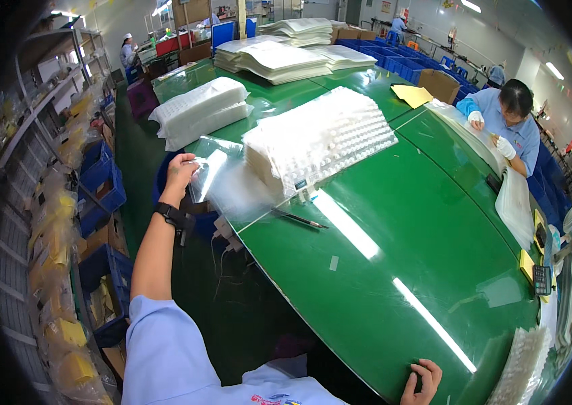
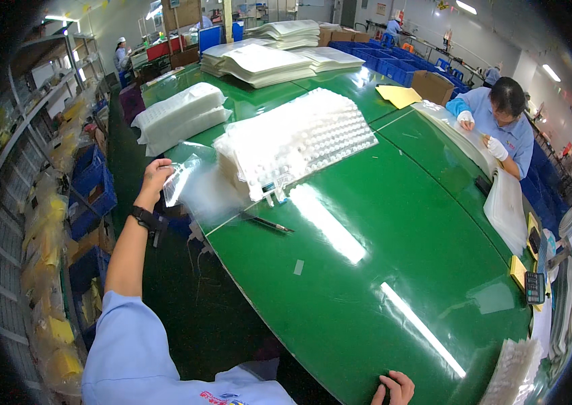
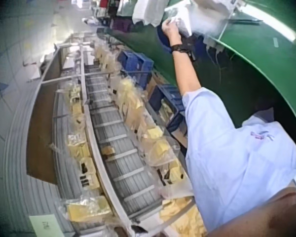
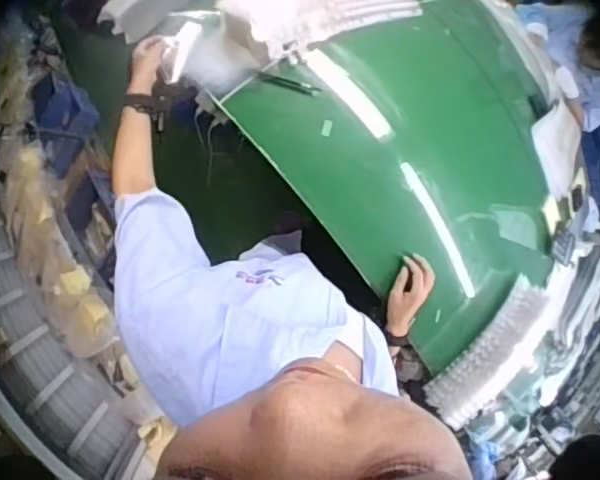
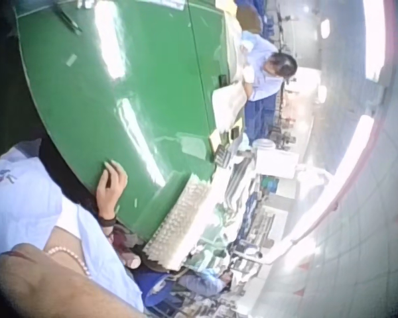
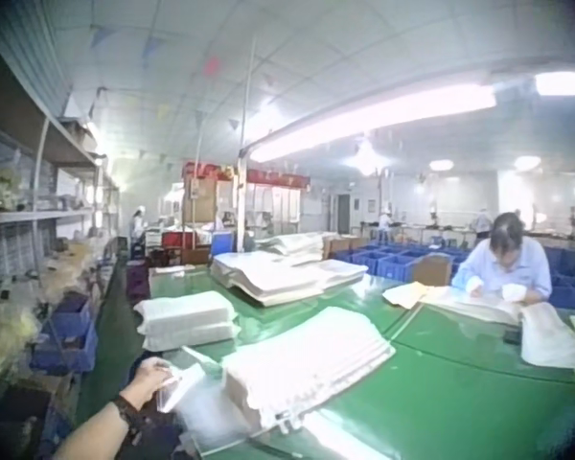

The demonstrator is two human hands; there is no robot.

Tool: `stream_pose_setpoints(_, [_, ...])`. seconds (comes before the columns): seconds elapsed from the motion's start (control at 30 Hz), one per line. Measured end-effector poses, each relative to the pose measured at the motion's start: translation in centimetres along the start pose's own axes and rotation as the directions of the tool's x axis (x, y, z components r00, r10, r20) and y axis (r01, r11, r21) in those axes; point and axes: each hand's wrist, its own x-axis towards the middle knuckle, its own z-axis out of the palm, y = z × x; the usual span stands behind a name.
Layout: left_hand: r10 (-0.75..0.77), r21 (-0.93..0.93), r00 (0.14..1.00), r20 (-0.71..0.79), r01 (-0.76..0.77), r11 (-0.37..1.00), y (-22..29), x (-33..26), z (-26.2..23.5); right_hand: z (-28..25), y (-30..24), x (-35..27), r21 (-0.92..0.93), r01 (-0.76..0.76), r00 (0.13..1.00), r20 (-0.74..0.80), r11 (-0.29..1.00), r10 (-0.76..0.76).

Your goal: Inspecting electronic keyboard membrane sheets, placing them into plastic bags, and labeling them using sticky notes.

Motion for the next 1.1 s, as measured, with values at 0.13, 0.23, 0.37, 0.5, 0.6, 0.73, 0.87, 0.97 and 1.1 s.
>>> stream_pose_setpoints(0.13, [-0.142, 0.175, 0.985, 0.099, 0.124, 0.977, 1.4, -3.1, 0.1, -0.1, 0.0, 0.0, 0.015, -0.018, 1.000, 0.014, 1.000, 0.017])
stream_pose_setpoints(0.23, [-0.158, 0.217, 0.981, 0.117, 0.130, 0.968, 2.1, -3.9, -0.4, -0.2, 0.1, -0.1, 0.013, -0.015, 1.000, 0.017, 1.000, 0.015])
stream_pose_setpoints(0.37, [-0.197, 0.202, 0.965, 0.171, 0.161, 0.966, 2.5, -4.2, -0.5, -0.3, 0.3, -0.2, 0.009, -0.009, 1.000, 0.021, 1.000, 0.009])
stream_pose_setpoints(0.5, [-0.126, 0.327, 0.967, 0.222, 0.048, 0.944, 2.7, -5.2, 0.6, -0.4, 0.1, -0.1, -0.017, 0.024, 1.000, 0.020, 1.000, -0.024])
stream_pose_setpoints(0.6, [-0.105, 0.466, 0.954, 0.279, -0.039, 0.884, 3.3, -5.6, 1.4, -1.0, -0.6, 0.3, -0.036, 0.046, 0.995, 0.092, 0.998, -0.043])
stream_pose_setpoints(0.73, [0.000, 0.611, 0.924, 0.382, -0.252, 0.751, 3.9, -4.9, 2.7, -2.3, -2.3, 1.5, 0.115, -0.020, 0.977, 0.211, 0.993, -0.004])
stream_pose_setpoints(0.87, [0.070, 0.800, 0.874, 0.482, -0.471, 0.371, 3.6, -4.6, 4.3, -2.0, -4.6, 3.6, 0.153, 0.087, 0.947, 0.293, 0.984, -0.129])
stream_pose_setpoints(0.97, [0.040, 0.825, 0.872, 0.488, -0.475, 0.306, 3.9, -4.2, 4.9, -0.2, -6.5, 5.4, 0.197, 0.243, 0.887, 0.351, 0.950, -0.300])
stream_pose_setpoints(1.1, [-0.010, 0.780, 0.830, 0.557, -0.519, 0.350, 5.0, -2.9, 5.1, 3.8, -9.3, 7.3, 0.382, 0.304, 0.716, 0.513, 0.873, -0.473])
